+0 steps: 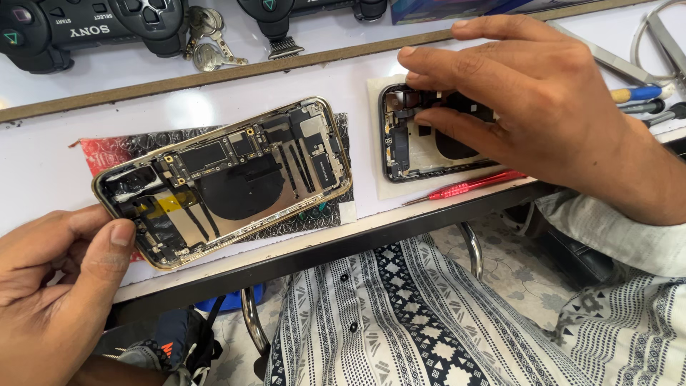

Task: The person works on a disassembled smartphone, using tweezers to adjust internal components and ribbon cables. They repeatedly handle the phone chassis and a separate back cover, aligning and seating parts within the frame.

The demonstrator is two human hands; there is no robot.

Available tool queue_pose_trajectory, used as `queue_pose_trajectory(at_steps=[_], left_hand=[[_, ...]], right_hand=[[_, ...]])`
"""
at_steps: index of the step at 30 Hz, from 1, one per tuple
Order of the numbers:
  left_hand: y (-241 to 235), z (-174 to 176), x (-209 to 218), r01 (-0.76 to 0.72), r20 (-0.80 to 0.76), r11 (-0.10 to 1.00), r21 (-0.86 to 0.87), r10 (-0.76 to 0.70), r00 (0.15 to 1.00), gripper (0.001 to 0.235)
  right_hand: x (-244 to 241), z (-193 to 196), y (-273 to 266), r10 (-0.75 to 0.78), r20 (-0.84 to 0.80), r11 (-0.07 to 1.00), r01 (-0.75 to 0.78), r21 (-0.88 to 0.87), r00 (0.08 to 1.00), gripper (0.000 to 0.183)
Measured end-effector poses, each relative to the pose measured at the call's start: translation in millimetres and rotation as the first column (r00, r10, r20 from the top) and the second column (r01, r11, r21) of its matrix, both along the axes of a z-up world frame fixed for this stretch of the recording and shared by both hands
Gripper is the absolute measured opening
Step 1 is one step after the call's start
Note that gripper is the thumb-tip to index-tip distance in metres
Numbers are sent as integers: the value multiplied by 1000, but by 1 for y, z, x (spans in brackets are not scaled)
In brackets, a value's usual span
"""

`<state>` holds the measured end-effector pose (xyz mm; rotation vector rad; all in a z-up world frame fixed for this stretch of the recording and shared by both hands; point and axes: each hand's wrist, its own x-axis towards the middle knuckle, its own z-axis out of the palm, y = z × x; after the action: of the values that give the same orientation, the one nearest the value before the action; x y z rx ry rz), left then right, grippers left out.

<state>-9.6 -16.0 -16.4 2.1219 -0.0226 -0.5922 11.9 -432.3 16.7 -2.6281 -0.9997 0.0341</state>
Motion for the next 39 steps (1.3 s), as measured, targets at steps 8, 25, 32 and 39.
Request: queue_pose_trajectory(at_steps=[8, 25, 32, 39], left_hand=[[-4, 6, 2, 13, 24, 1000, 11, -13, 1000, 21], [6, 4, 6, 78, 420, 992, -96, -31, 907, 18], [11, 4, 4, 49, 385, 983, -177, 23, 923, 21], [14, 7, 8, 10, 302, 966, -259, 71, 951, 30]], right_hand=[[-1, 4, 7, -27, -22, 998, 26, -59, 999, 56], [1, 13, 120, 197, -27, 978, -194, 78, 980, 86], [10, 5, 156, 167, -51, 974, -156, 166, 985, 81], [4, 5, 166, 102, -55, 954, -82, 290, 993, 71]])
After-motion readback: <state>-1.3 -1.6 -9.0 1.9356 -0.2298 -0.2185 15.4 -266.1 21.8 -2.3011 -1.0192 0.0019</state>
